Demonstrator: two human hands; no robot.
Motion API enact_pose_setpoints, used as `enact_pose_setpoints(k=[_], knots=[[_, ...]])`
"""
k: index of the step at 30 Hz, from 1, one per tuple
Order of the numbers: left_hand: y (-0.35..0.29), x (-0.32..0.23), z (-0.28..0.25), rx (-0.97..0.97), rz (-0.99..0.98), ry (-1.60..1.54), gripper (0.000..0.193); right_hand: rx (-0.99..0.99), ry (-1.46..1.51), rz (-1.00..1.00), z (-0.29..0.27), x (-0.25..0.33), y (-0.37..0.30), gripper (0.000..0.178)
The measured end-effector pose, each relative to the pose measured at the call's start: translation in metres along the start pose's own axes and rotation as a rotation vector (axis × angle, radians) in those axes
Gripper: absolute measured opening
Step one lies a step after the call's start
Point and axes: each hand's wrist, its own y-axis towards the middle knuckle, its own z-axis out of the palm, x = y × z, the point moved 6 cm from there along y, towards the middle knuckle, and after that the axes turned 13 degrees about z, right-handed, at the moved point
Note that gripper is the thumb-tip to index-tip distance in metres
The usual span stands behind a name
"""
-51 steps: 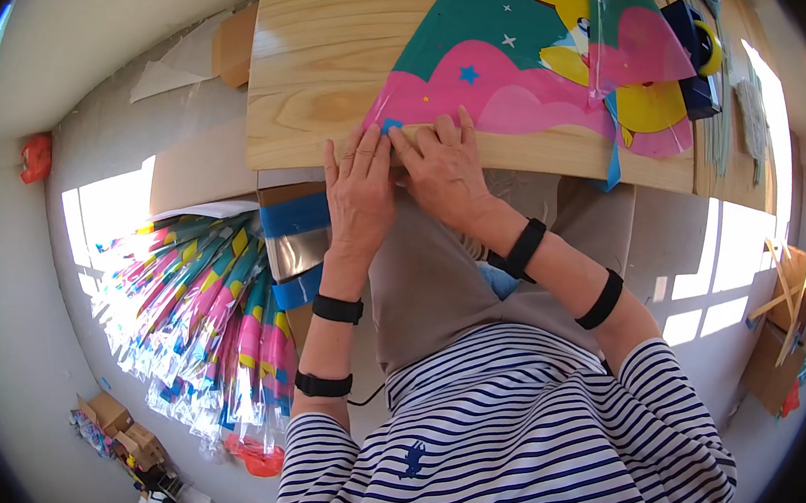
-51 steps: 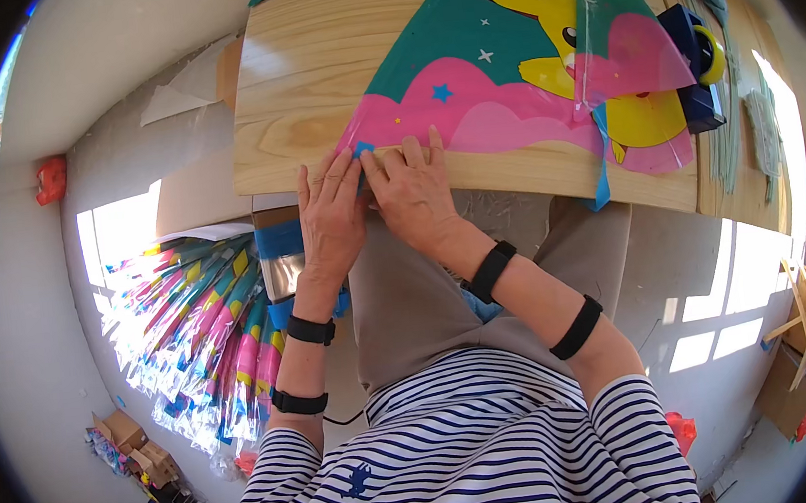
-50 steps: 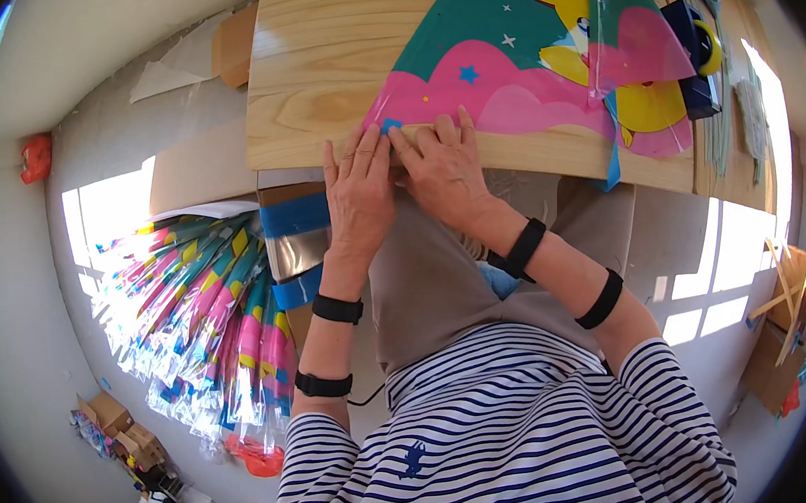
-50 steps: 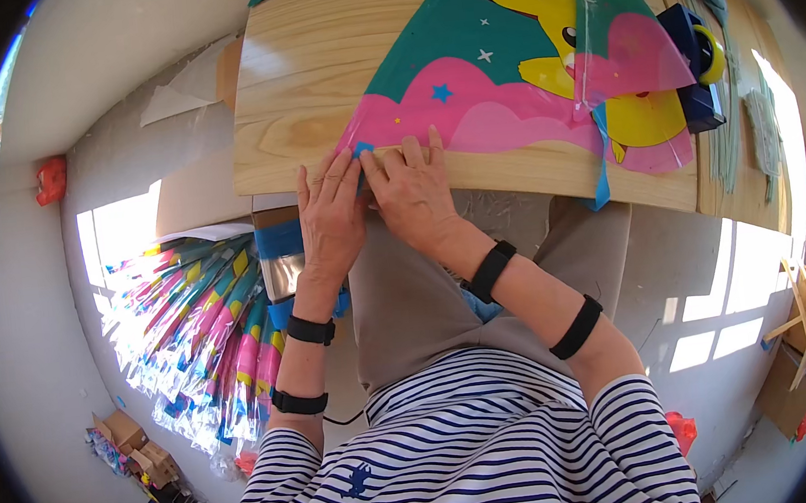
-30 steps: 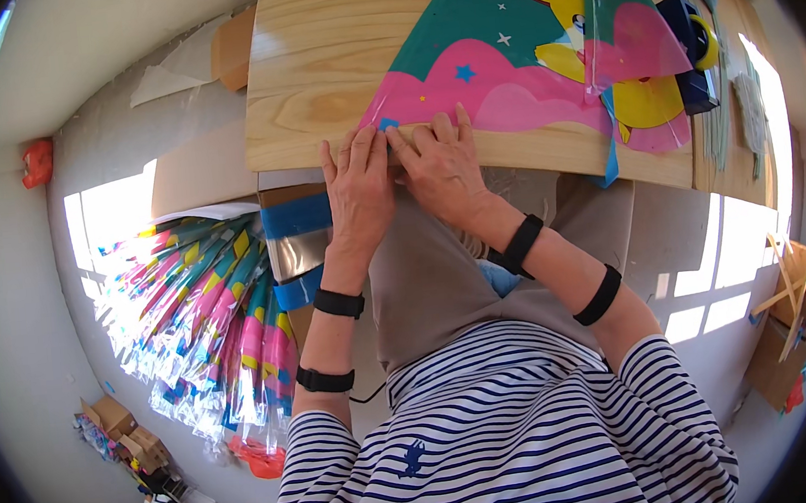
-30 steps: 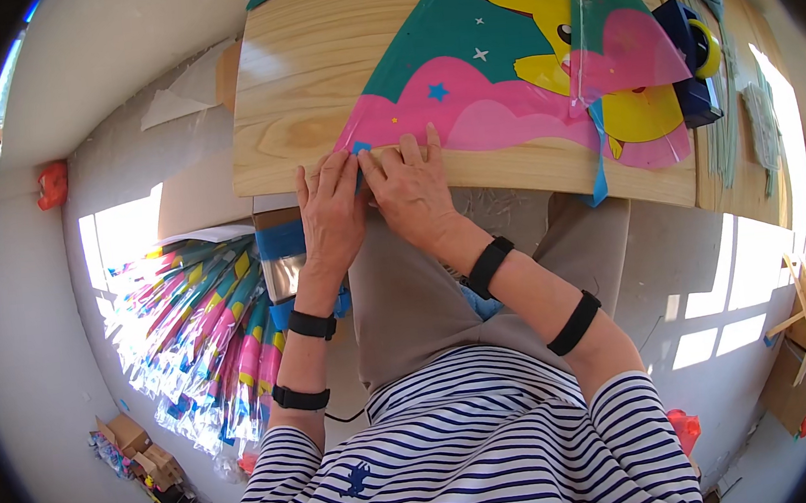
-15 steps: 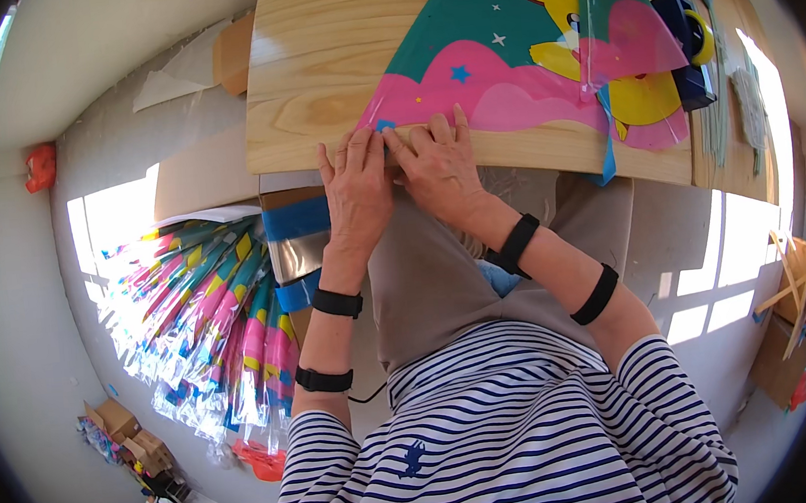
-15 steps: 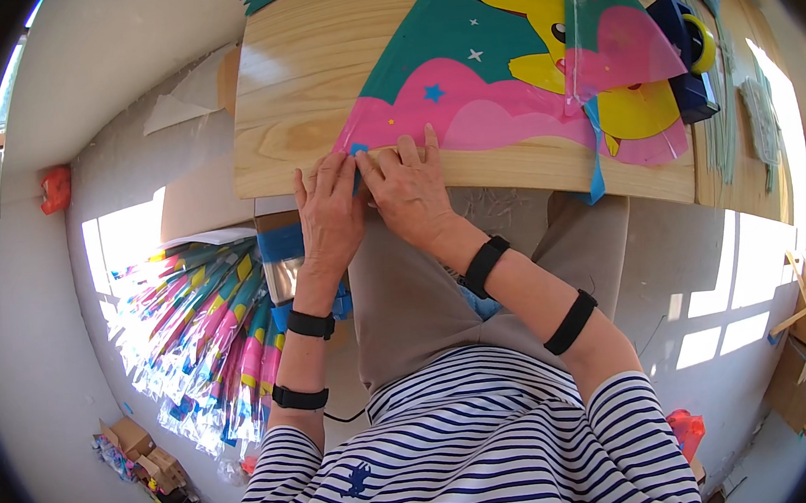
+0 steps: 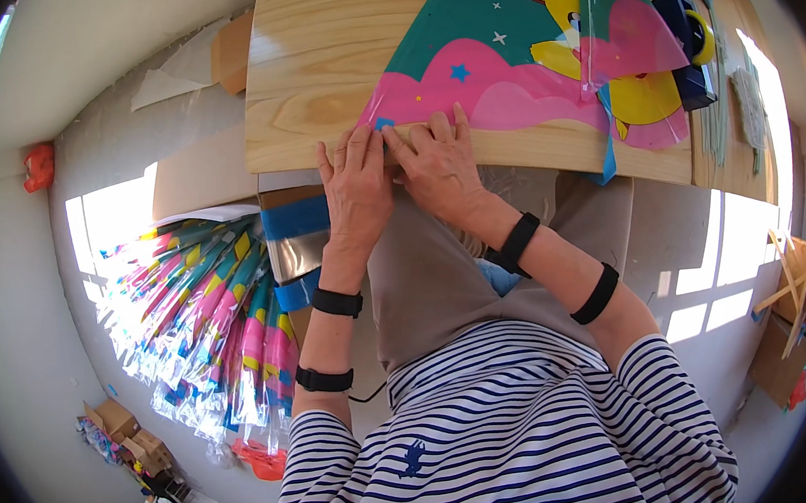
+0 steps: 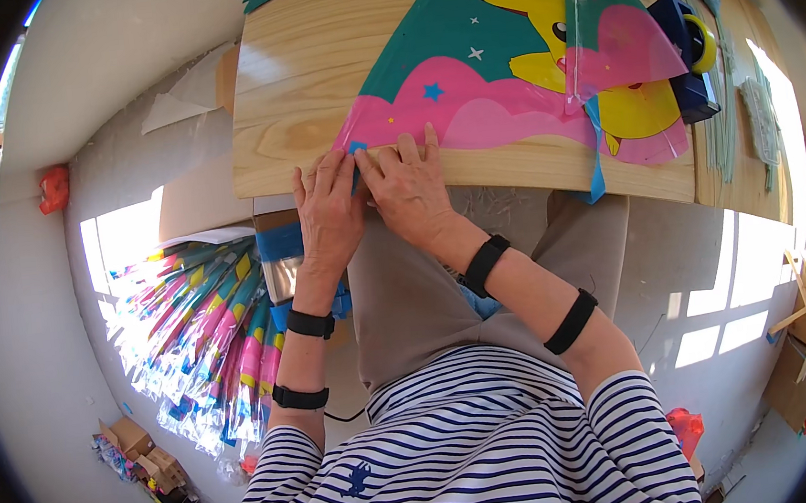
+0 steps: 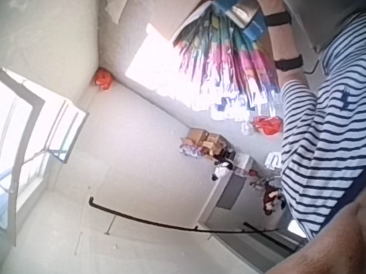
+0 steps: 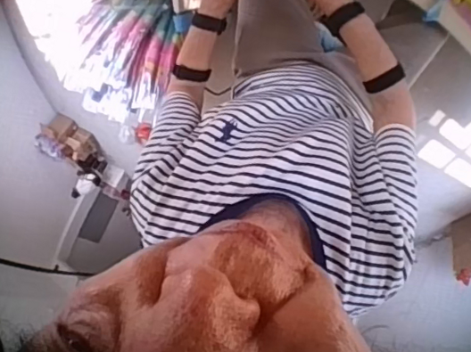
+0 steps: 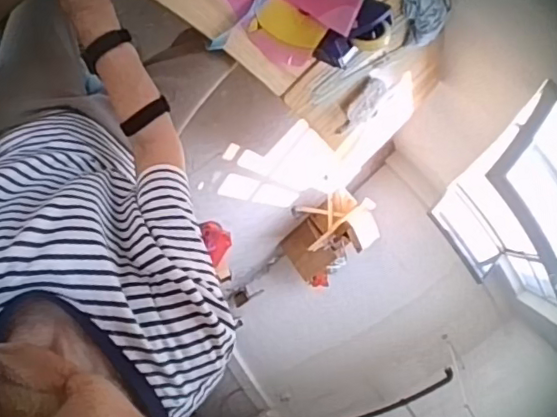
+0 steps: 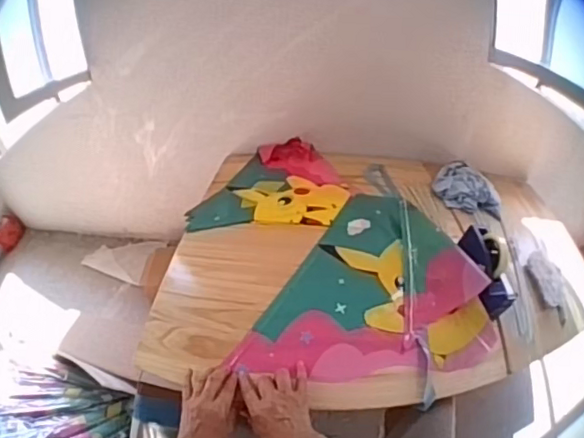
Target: Assemble a kite by attaching colored ribbons and tape to the plastic kite body.
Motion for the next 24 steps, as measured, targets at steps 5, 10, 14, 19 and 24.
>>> enact_pose_setpoints(k=[5,10,14,19,24], knots=[[0.001,-0.001,0.0,0.004,0.009,0.013,0.05,0.012,-0.002,0.008,-0.001,0.0,0.0,0.062],[-0.001,0.001,0.002,0.056,0.025,0.105,0.052,0.003,0.07,0.049,-0.002,-0.001,0.0,0.058],[0.003,-0.004,-0.002,0.106,0.004,0.087,0.057,-0.007,0.206,0.115,-0.025,-0.021,0.002,0.052],[0.005,-0.008,0.0,0.108,-0.007,0.11,0.058,-0.315,0.321,0.344,-0.115,-0.134,-0.009,0.044],[-0.004,-0.005,0.003,0.094,-0.034,0.086,0.061,-0.72,0.483,0.865,-0.21,-0.338,-0.07,0.032]])
